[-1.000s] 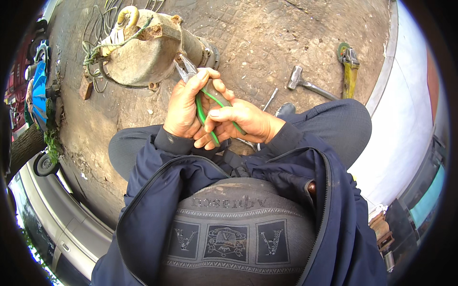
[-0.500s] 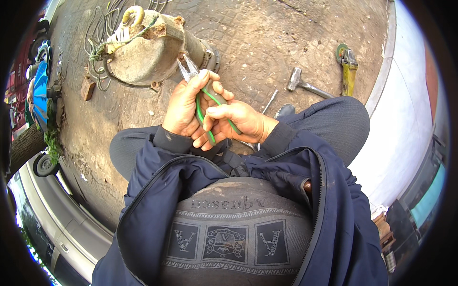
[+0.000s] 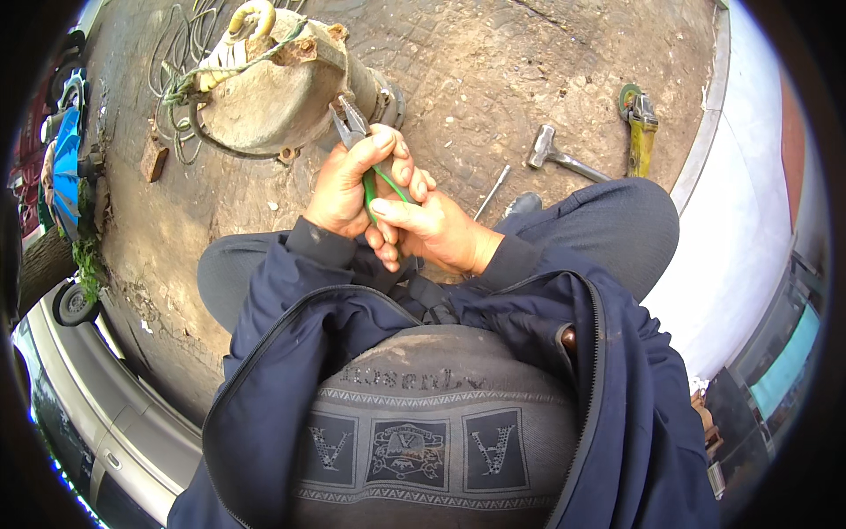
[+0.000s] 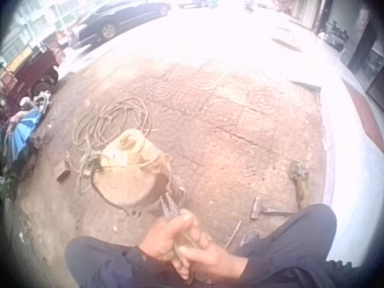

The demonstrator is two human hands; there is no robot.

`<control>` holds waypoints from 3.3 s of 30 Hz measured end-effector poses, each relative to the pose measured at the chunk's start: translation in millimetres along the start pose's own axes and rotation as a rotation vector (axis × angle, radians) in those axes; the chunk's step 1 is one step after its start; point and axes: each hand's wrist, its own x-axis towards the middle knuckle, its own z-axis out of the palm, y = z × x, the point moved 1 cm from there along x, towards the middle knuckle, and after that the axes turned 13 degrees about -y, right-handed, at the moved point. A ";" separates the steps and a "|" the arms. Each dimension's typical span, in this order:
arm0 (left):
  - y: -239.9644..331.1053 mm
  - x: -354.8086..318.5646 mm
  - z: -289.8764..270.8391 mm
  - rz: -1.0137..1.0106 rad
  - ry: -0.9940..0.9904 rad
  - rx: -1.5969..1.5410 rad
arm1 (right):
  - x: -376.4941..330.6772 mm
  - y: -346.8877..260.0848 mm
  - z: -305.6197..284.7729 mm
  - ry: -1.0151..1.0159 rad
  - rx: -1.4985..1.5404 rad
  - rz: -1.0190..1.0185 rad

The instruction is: The person sits on the ground and uses pliers to cut and remove wires and a rope from a cylindrical electrical component. They then separate the component into two parts and place them on the ground.

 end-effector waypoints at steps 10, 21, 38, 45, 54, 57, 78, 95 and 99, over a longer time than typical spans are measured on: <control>-12.1 6.1 -9.9 0.076 -0.053 0.032 | -1.6 -9.9 -9.5 0.024 -0.122 0.054; -18.4 16.3 -26.6 0.143 -0.225 -0.005 | -5.1 -13.7 -11.7 0.143 -0.415 0.071; -4.5 2.5 5.1 0.012 0.114 -0.015 | -4.9 -11.0 -23.3 -0.218 0.108 0.114; -15.2 11.5 -18.5 0.131 -0.180 -0.048 | -4.3 -8.8 -10.6 0.102 -0.395 0.072; 12.2 11.5 45.9 0.183 -0.062 0.461 | -16.9 -39.9 -14.5 -0.411 -0.085 -0.073; 10.8 18.3 49.1 0.142 -0.023 0.431 | -25.1 -46.7 -20.4 -0.185 -0.323 -0.045; -27.5 19.0 -5.1 0.273 0.395 0.716 | -87.5 -62.9 -22.7 0.634 -2.198 0.158; -129.1 78.7 -119.4 -0.424 0.488 0.893 | -78.6 1.4 -60.8 -0.036 -1.997 1.280; -144.5 117.9 -104.2 -0.433 0.356 0.922 | -74.3 0.2 -71.0 -0.054 -1.956 1.190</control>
